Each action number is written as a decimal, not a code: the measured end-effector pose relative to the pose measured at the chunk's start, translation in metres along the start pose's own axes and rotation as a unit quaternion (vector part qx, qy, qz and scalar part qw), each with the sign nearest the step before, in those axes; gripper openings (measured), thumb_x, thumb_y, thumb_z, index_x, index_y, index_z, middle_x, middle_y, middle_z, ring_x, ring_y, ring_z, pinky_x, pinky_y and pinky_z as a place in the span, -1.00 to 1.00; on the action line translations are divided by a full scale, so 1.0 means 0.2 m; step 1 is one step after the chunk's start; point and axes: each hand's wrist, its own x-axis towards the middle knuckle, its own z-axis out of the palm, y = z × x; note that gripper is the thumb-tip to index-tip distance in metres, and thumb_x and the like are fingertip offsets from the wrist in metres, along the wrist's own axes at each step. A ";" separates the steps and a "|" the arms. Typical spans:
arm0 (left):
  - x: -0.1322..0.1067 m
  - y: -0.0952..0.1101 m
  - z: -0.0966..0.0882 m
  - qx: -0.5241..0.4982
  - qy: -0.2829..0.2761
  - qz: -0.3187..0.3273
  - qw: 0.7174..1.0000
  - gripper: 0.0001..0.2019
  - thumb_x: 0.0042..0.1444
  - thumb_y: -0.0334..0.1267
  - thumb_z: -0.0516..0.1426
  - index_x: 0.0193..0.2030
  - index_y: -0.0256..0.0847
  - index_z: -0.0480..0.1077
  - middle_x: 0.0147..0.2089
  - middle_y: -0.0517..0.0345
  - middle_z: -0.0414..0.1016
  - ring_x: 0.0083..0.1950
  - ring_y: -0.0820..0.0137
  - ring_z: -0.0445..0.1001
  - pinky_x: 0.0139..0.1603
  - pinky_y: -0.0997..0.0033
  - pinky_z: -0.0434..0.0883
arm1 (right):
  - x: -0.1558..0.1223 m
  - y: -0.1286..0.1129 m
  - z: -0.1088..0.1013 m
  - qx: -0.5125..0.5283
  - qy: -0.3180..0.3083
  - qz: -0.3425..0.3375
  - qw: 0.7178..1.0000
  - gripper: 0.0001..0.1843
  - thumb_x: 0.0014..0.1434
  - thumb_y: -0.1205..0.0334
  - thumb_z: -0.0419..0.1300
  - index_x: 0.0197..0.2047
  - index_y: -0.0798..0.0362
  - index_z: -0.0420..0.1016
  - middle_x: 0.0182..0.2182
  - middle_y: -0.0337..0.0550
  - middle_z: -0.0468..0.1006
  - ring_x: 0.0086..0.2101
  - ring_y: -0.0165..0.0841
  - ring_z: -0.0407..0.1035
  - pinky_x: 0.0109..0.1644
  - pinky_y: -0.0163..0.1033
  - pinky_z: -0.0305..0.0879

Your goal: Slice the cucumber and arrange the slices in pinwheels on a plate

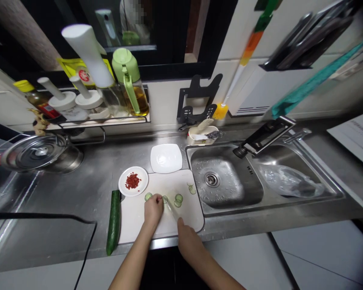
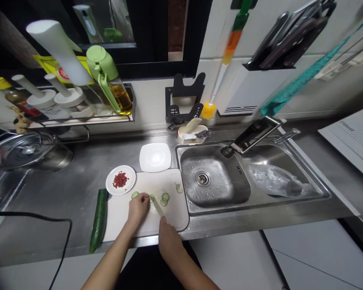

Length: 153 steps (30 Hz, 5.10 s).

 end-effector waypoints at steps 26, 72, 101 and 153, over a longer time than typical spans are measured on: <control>0.05 -0.19 -0.19 0.042 0.103 0.005 0.994 -0.79 0.06 -0.21 0.05 -0.27 -0.20 0.46 -0.30 0.06 0.53 -0.29 0.32 0.45 -0.20 0.38 0.30 | -0.07 0.15 0.12 -0.035 -0.016 0.006 0.999 -0.28 0.03 0.66 -0.16 0.29 0.28 0.06 -0.10 0.18 0.50 -0.09 -0.20 0.39 -0.06 -0.24 0.28; 0.05 0.01 -0.08 0.076 -0.040 0.050 0.995 -0.86 0.01 -0.39 0.05 -0.45 -0.19 0.44 -0.47 0.18 0.42 -0.39 0.45 0.34 -0.32 0.50 0.18 | -0.04 0.17 0.09 -0.048 0.021 -0.007 0.999 -0.37 0.11 0.60 -0.19 0.27 0.23 0.10 -0.12 0.13 0.50 -0.12 -0.24 0.39 -0.05 -0.27 0.23; 0.07 -0.02 -0.04 0.086 -0.026 0.040 0.995 -0.80 0.04 -0.39 0.03 -0.40 -0.18 0.48 -0.41 0.11 0.49 -0.34 0.39 0.40 -0.28 0.46 0.20 | 0.04 -0.04 -0.02 -0.023 0.015 -0.011 1.000 -0.42 0.13 0.61 -0.21 0.21 0.24 0.18 -0.19 0.15 0.53 -0.17 -0.22 0.44 -0.16 -0.26 0.28; 0.15 0.35 0.05 0.183 -0.250 0.221 0.925 -0.71 -0.04 -0.42 0.10 -0.15 -0.16 0.47 -0.18 0.07 0.46 -0.17 0.37 0.43 -0.20 0.47 0.29 | -0.06 0.07 0.06 -0.034 -0.006 0.002 0.999 -0.34 0.09 0.62 -0.21 0.28 0.26 0.09 -0.10 0.15 0.51 -0.10 -0.20 0.41 -0.05 -0.21 0.29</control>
